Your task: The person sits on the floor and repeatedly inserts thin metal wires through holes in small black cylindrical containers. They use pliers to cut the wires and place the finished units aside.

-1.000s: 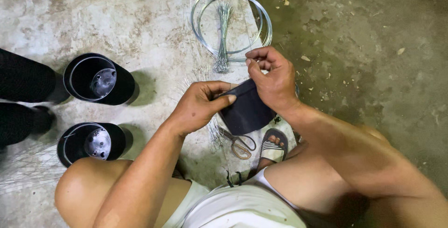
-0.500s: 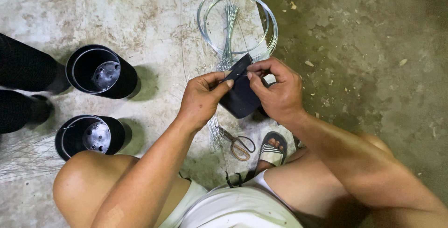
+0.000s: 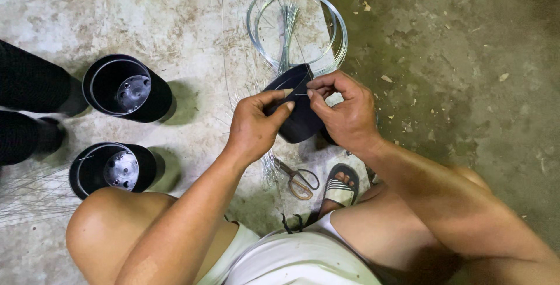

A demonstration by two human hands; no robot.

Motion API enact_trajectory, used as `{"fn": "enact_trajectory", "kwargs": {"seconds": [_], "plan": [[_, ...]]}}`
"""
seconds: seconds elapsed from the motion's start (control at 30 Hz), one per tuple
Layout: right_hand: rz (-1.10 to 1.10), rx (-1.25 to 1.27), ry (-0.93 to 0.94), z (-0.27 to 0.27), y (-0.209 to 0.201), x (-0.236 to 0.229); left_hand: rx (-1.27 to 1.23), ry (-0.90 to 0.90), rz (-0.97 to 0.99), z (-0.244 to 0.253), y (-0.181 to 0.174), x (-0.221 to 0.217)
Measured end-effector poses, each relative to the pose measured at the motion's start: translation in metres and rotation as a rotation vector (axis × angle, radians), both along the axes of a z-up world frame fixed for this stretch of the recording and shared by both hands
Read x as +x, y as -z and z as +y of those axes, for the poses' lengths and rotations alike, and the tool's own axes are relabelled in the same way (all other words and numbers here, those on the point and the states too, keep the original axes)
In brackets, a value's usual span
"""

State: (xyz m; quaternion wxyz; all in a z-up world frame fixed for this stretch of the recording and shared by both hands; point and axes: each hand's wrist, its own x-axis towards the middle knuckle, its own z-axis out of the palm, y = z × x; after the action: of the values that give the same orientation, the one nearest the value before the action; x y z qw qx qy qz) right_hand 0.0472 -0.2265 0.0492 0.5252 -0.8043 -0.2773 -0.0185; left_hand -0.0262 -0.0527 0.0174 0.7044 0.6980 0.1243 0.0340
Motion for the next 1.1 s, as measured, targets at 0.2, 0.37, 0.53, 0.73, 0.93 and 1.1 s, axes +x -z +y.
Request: {"fn": "enact_trajectory", "kwargs": {"seconds": [0.2,0.37,0.53,0.73,0.93,1.1], "plan": [[0.006,-0.027,-0.001,0.000,-0.001,0.000,0.169,-0.061,0.010,-0.002,-0.013,-0.003],[-0.020,-0.021,0.010,0.000,-0.002,0.002,0.186,-0.050,-0.018,-0.002,-0.016,-0.004],[-0.021,-0.037,0.006,0.001,-0.001,0.001,0.193,-0.050,0.016,-0.004,-0.018,-0.004],[-0.057,-0.040,-0.008,0.001,-0.002,0.000,0.320,-0.102,-0.043,-0.007,-0.021,-0.007],[-0.088,-0.031,-0.033,0.001,0.000,-0.003,0.300,-0.237,-0.126,-0.019,-0.012,-0.007],[-0.011,0.009,-0.005,0.004,0.005,-0.004,0.184,-0.282,-0.139,-0.031,-0.004,-0.008]]}}
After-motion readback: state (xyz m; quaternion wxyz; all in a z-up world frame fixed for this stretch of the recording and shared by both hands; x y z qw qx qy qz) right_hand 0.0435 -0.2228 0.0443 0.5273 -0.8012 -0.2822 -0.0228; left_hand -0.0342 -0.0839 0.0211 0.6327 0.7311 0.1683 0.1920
